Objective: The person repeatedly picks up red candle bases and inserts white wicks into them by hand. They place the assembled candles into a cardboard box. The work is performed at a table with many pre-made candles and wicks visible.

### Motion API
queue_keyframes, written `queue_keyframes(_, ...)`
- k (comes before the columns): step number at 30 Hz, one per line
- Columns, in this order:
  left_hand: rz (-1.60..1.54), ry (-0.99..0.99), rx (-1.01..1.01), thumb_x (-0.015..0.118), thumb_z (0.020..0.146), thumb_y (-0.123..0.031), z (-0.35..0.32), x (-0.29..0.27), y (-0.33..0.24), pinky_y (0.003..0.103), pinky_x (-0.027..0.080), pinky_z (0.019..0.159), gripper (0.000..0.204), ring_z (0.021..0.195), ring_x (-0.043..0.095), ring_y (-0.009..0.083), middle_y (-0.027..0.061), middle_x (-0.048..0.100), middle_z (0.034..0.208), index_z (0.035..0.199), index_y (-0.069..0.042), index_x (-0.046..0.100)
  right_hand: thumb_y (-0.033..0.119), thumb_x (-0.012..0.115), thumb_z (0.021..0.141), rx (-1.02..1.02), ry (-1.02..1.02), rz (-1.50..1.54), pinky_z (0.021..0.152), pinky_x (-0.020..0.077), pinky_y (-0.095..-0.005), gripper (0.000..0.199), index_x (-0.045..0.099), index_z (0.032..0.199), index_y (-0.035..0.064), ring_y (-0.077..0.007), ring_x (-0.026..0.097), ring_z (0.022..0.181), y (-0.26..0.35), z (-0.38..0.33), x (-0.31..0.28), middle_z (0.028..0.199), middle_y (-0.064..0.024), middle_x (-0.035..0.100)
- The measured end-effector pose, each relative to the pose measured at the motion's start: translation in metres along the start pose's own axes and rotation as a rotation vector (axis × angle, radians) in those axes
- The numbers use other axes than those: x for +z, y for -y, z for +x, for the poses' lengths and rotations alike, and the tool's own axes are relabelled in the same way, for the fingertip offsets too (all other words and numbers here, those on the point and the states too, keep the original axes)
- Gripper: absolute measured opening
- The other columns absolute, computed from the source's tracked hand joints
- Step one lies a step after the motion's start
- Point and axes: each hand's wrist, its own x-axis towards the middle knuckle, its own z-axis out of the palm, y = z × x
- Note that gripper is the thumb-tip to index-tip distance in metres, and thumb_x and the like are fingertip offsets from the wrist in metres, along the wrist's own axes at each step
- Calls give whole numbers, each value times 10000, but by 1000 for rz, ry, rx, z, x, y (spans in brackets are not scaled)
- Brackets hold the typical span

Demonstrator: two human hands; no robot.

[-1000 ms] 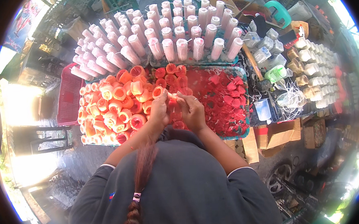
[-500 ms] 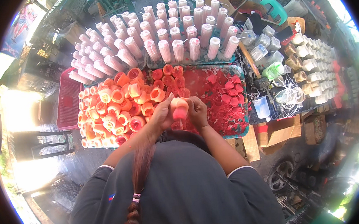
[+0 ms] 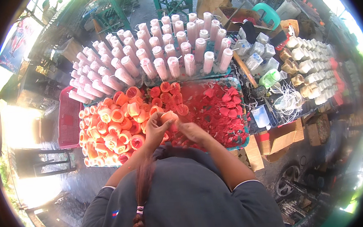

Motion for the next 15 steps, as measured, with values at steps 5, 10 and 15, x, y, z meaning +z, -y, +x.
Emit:
queue_keyframes(5,47,30,-16,713,807,-133,-5,3,-5,208,465,676,216,761,565,56,8,612,828,930,-24,574,411,623,844,-18,414,445,784,443,-340,449,530,1166,112,-159,541,1003,-14,0,6,1087,-31,584)
queue_keyframes(10,20,-18,-9,701,822,-148,-7,7,-8,206,446,610,190,707,548,47,-6,592,761,893,-31,568,247,610,778,115,478,640,756,437,-328,325,562,1071,114,-156,546,865,-18,0,21,966,-24,595)
queue_keyframes(15,136,-119,112,711,819,-178,4,11,6,197,397,548,214,652,494,34,-19,552,694,765,-33,562,119,580,717,83,293,547,658,483,-343,241,556,944,41,-191,595,726,-17,1,32,827,-72,601)
